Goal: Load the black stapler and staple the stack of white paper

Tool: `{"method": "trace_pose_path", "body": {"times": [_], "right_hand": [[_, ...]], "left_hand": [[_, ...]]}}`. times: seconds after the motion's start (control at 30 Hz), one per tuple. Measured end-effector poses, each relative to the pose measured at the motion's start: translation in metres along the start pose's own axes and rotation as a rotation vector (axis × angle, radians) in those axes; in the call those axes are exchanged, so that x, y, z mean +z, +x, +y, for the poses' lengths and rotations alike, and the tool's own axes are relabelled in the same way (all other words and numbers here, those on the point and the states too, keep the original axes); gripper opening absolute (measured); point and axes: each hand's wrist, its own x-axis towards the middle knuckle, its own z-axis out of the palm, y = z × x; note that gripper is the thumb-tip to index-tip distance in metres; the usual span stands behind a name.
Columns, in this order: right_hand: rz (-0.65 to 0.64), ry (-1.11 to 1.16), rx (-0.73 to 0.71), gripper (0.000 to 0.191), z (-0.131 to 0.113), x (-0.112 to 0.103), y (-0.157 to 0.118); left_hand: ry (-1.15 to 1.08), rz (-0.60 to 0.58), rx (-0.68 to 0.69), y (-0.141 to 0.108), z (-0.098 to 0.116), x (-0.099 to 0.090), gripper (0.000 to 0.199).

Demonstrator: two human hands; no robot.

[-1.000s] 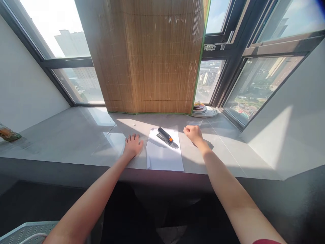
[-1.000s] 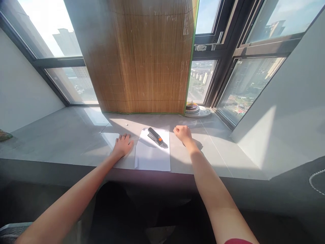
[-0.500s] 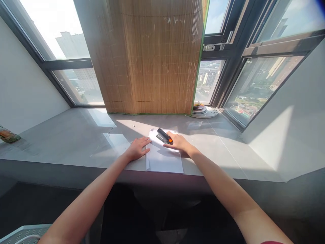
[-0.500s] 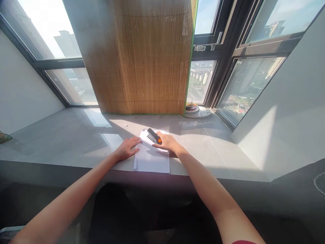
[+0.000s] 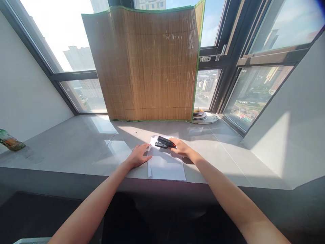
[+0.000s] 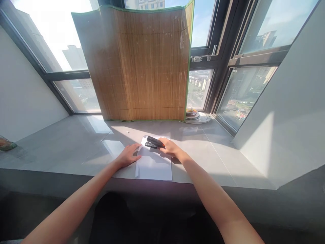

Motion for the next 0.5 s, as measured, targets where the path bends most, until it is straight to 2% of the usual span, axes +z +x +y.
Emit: {"method": "trace_pose_path", "body": {"times": [0.13, 0.3, 0.43, 0.5], "right_hand": [[-0.072, -0.040, -0.017, 0.030, 0.002, 0.006, 0.000], [-0.092, -0.014, -0.008, 0.031, 0.000, 0.003, 0.000], [-0.059, 0.129, 0.090, 0.023, 0.004, -0.003, 0.001], [-0.031, 0.173, 0.143, 0.032, 0.006, -0.003, 0.001]], "left_hand": [[0.016, 0.025, 0.000, 0.001, -0.003, 0.003, 0.069], [-0.007, 0.022, -0.011, -0.001, -0.002, 0.003, 0.067], [-0.046, 0.022, -0.011, -0.002, -0.001, 0.002, 0.066], [-0.067, 0.012, -0.023, -0.003, 0.000, 0.001, 0.068]]}}
